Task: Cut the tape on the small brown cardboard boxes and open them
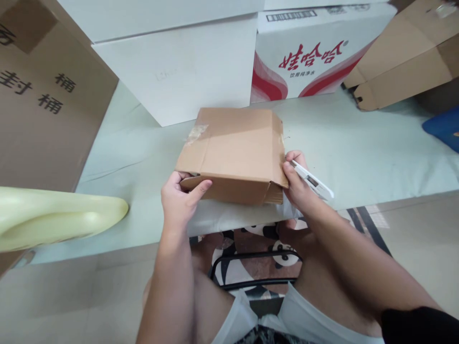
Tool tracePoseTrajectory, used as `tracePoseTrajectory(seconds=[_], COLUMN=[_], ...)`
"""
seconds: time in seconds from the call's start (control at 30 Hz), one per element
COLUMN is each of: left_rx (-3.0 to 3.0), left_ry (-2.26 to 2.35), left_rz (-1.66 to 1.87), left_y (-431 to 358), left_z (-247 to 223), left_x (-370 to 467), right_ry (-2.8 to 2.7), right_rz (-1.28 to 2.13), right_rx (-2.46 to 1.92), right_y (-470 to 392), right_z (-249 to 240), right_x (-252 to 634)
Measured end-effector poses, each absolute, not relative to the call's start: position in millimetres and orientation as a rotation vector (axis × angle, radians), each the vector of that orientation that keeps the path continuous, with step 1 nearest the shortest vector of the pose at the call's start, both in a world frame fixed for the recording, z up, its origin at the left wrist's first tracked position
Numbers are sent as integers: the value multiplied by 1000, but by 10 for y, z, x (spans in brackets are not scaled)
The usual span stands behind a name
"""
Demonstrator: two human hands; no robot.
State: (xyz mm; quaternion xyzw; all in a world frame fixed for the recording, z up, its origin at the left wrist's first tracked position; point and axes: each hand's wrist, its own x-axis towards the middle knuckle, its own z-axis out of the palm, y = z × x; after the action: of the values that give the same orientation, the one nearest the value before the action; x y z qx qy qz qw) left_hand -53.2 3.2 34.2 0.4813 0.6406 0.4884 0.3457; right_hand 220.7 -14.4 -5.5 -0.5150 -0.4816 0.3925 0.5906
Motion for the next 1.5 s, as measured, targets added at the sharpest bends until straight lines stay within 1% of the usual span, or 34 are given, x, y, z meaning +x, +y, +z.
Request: tracePoseTrajectory(seconds=[0.1,0.3,0.67,0.8,0.93,1.27,1.5], left_rx=[1286,1333,1357,1391,1386,1245,1237], left_ry=[1711,1781,1836,1775,1669,1566,1567], left_rz=[1251,1216,1215,1227,1301,1329,1314], left_y=[34,19,12,14,15,24,26], left_z=[380,407,410,385,337,276,273], left_x=[-514,-452,-464,-469,-502,-543,-539], right_ry=[-1195,-1165,-1035,-1086,-976,-736,-721], right_rz=[808,670,864,867,956,1123,1117], right_rx=[-1269,-1375,-1319,-1213,-1140,-1128,-1183], right_y=[-161,-188,-184,-212,-196,-171,-166], right_z=[-48,16,64,-30,-80,157,197], right_x=[2234,2247,2213,2230,2230,2116,2104])
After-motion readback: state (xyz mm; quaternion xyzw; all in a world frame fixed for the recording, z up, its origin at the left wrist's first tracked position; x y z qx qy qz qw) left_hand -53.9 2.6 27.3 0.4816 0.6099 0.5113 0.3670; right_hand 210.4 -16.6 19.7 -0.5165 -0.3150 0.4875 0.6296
